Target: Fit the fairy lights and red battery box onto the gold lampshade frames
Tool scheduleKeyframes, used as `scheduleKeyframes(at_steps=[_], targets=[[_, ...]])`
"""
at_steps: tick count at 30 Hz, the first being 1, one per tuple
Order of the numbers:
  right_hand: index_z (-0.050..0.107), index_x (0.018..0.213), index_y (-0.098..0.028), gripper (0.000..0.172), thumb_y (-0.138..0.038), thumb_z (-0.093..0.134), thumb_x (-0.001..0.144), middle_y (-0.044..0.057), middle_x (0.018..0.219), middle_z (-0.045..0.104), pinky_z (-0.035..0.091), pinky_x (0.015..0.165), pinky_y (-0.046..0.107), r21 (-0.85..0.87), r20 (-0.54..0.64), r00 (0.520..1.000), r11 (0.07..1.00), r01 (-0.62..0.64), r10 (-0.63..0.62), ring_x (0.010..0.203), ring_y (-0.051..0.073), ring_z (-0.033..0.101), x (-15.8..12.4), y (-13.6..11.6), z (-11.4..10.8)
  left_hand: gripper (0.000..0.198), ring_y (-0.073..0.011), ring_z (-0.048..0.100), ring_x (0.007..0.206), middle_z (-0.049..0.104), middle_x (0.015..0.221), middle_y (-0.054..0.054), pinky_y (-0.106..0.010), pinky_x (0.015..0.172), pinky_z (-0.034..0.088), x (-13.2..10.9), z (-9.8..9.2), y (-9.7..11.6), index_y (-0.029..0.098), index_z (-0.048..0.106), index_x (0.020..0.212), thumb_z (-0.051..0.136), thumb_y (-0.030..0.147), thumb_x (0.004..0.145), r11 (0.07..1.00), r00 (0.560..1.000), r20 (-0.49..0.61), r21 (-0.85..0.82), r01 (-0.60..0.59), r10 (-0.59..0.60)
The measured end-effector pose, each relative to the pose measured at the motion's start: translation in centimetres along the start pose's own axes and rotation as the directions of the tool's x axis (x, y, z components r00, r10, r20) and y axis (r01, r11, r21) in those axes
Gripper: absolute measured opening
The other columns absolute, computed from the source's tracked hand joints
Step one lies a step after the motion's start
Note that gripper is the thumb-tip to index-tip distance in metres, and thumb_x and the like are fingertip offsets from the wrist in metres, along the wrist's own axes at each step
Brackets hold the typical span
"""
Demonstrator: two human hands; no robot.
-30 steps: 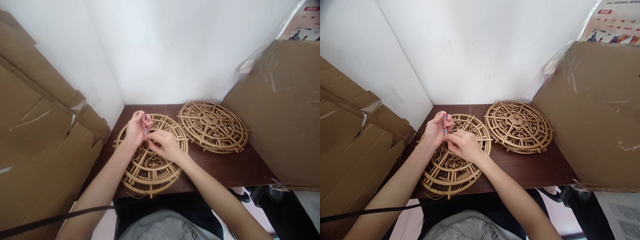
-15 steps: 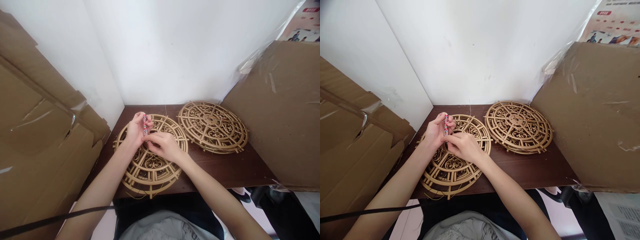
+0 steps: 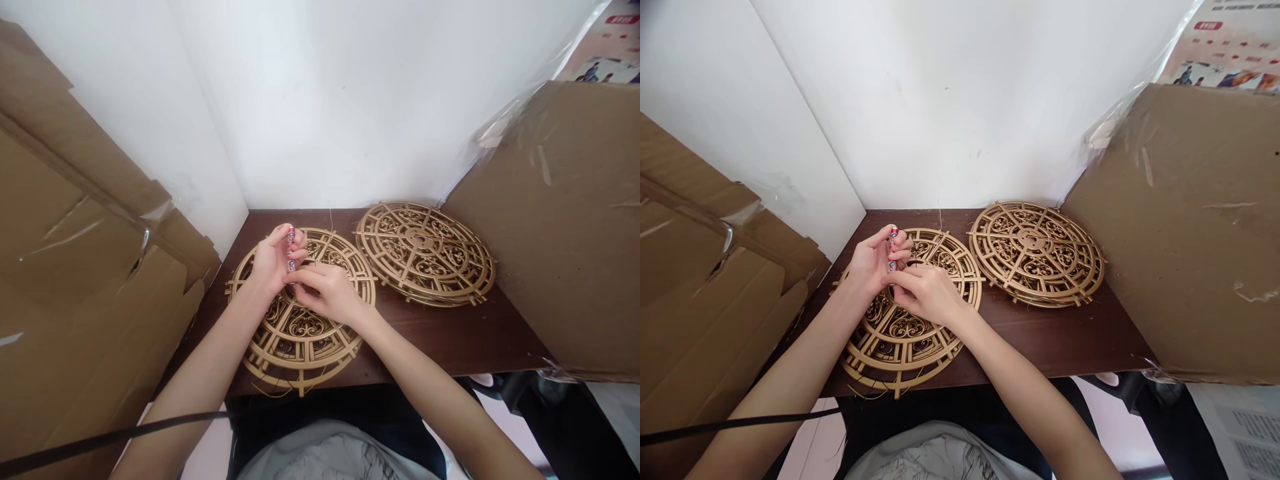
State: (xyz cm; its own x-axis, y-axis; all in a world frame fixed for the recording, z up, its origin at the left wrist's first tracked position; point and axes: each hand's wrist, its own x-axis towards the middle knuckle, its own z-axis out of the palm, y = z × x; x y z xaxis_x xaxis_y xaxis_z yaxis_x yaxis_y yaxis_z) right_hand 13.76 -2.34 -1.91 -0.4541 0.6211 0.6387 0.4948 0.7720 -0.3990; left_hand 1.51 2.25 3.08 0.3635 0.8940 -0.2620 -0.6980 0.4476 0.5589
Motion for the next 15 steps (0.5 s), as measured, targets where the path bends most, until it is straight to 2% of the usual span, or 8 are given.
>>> scheduleKeyframes(at_steps=[10,15], targets=[[0.065,0.086,-0.018,0.02,-0.009,0.047,0.083,0.001,0.069,0.063,0.044,0.062,0.023,-0.044,-0.028,0.999,0.999,0.028,-0.029,0.062,0.012,0.054,0.04,-0.05,-0.02,0.025,-0.0057,0.036,0.043,0.044,0.056,0.0,-0.014,0.039,0.03,-0.11,0.37,0.0,0.017,0.04,0.066,0.039,0.019,0.091,0.999,1.0,-0.023,0.028,-0.014,0.015],[0.066,0.087,-0.018,0.021,-0.009,0.047,0.083,0.001,0.069,0.064,0.045,0.063,0.023,-0.058,-0.029,0.998,0.997,0.052,-0.053,0.061,0.012,0.054,0.05,-0.04,0.13,0.031,-0.0058,0.035,0.041,0.04,0.054,0.001,-0.016,0.038,0.032,0.22,-0.39,0.05,0.015,0.042,0.061,0.039,0.025,0.09,0.994,0.997,0.065,0.1,0.041,-0.047]])
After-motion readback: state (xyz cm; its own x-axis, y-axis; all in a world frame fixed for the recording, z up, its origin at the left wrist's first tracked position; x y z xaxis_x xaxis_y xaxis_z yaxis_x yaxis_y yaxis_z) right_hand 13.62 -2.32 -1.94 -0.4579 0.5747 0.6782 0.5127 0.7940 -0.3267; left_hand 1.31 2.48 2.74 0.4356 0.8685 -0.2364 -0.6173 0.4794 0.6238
